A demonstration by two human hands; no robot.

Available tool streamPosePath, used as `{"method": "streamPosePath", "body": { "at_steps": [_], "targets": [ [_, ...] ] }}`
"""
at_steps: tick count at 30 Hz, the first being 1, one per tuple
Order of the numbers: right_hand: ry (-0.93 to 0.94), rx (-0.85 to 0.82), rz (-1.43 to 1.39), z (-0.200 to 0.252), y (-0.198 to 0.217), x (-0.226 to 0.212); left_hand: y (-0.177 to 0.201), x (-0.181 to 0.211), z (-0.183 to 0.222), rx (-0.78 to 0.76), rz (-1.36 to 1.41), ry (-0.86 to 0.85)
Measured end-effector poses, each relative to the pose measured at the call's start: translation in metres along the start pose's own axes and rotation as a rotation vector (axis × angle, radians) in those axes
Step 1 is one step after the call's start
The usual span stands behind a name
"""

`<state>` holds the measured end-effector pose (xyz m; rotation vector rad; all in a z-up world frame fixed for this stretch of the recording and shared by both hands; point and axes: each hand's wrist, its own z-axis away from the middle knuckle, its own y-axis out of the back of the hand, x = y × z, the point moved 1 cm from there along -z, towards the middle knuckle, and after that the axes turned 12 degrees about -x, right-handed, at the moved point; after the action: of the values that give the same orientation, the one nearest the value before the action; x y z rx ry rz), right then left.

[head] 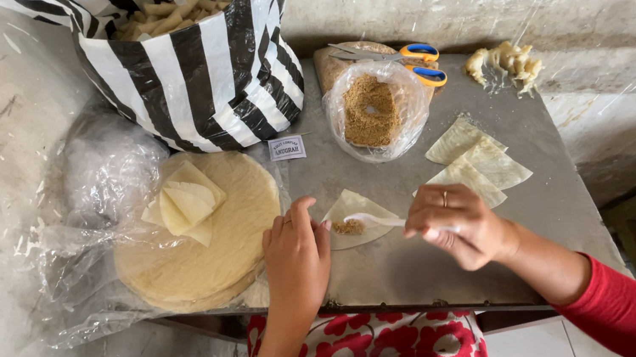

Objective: The person prepares multiple small pastries by placing a spoonful of filling onto a triangle of dough and folding the edges to form a filled roll.

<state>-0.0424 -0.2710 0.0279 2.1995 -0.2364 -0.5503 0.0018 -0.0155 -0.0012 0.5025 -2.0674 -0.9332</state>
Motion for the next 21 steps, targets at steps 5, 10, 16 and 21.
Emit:
{"method": "streamPosePath", "body": {
  "at_steps": [5,10,16,21],
  "targets": [
    [0.128,-0.125,0.233,0.009,0.007,-0.009,0.002,0.001,0.0,-0.002,-0.028,-0.033],
    [0.033,0.056,0.451,0.011,0.004,0.018,0.002,-0.002,0.002,-0.048,0.05,-0.059],
    [-0.542,-0.032,0.908,-0.033,0.029,0.027,0.009,-0.001,0.004,-0.131,0.249,-0.136],
    [-0.608,0.077,0.653,-0.039,0.014,-0.003,0.013,-0.002,0.008,-0.219,0.287,-0.12]
  ]
}}
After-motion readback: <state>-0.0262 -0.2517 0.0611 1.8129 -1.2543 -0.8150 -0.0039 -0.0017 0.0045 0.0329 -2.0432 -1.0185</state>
